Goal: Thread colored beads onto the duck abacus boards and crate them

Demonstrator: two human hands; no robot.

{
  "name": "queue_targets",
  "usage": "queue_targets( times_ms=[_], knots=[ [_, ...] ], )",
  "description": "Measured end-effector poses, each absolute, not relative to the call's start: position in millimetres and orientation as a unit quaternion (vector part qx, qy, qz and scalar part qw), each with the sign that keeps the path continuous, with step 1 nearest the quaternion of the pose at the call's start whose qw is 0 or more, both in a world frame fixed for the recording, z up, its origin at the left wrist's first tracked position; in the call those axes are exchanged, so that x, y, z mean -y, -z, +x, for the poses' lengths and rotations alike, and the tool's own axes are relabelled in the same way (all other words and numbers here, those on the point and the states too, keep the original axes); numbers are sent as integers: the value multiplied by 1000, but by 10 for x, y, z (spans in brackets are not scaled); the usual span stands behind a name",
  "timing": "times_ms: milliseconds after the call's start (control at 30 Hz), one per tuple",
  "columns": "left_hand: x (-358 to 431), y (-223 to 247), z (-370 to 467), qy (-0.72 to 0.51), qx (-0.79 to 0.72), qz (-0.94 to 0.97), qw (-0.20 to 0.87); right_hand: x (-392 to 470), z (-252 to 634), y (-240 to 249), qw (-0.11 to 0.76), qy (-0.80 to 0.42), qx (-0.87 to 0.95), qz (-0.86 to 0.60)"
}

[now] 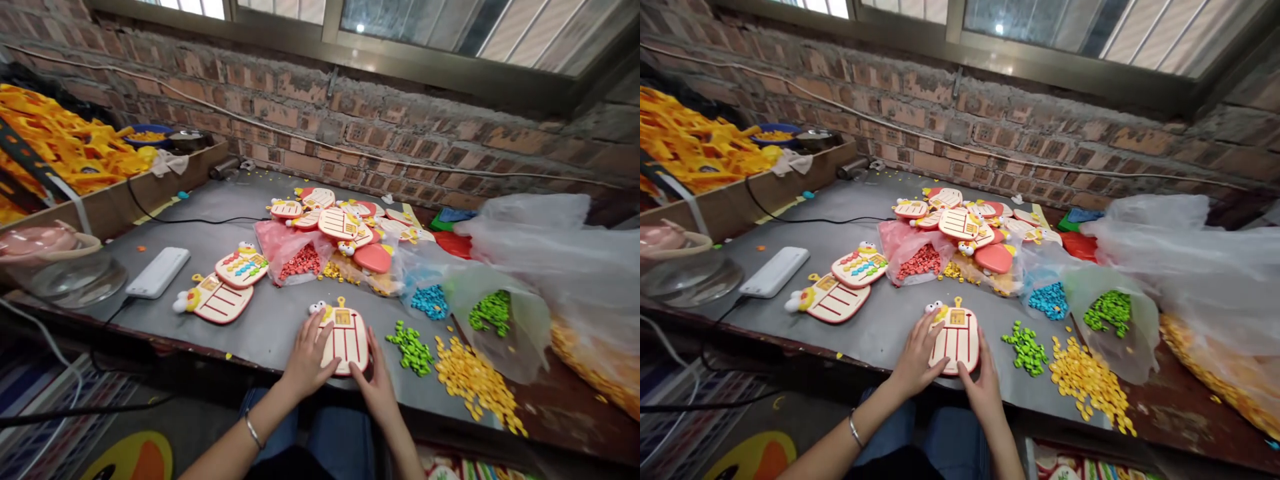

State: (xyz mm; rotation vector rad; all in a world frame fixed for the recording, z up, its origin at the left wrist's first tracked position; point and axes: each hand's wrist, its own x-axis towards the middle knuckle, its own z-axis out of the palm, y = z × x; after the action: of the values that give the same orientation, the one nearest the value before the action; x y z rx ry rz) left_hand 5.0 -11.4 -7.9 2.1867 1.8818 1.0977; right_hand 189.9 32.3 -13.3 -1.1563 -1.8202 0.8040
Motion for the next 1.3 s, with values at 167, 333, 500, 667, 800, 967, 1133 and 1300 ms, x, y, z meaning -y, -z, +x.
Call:
queue_targets(
  times_ms=[167, 333, 500, 667, 800, 967, 1133, 1300],
  knots=[
    [99, 22, 12, -279, -633, 722, 20, -789, 1663, -245, 338, -196, 820, -419],
    [89, -56, -128, -213, -648, 730, 37, -1563, 906, -452, 296, -216, 889, -274],
    [105, -15, -209, -209, -656, 725, 38, -2064, 166, -306, 122, -96, 935, -318],
    [107, 44, -205, -217, -666, 713, 37, -2089, 54, -160, 86, -56, 929, -354],
    [106, 34, -202, -210, -670, 711, 44, -2064, 189, -119, 137, -124, 918, -351],
    [125, 15, -204, -216, -673, 706, 42, -2067, 316, -209, 163, -181, 919, -311],
    [131, -1, -234, -224, -669, 706, 67, -1903, 662, -351, 278, -290, 876, -266],
    [119, -12, -271, -228, -657, 712, 98, -1567, 1321, -388, 366, -341, 804, -322]
  ],
)
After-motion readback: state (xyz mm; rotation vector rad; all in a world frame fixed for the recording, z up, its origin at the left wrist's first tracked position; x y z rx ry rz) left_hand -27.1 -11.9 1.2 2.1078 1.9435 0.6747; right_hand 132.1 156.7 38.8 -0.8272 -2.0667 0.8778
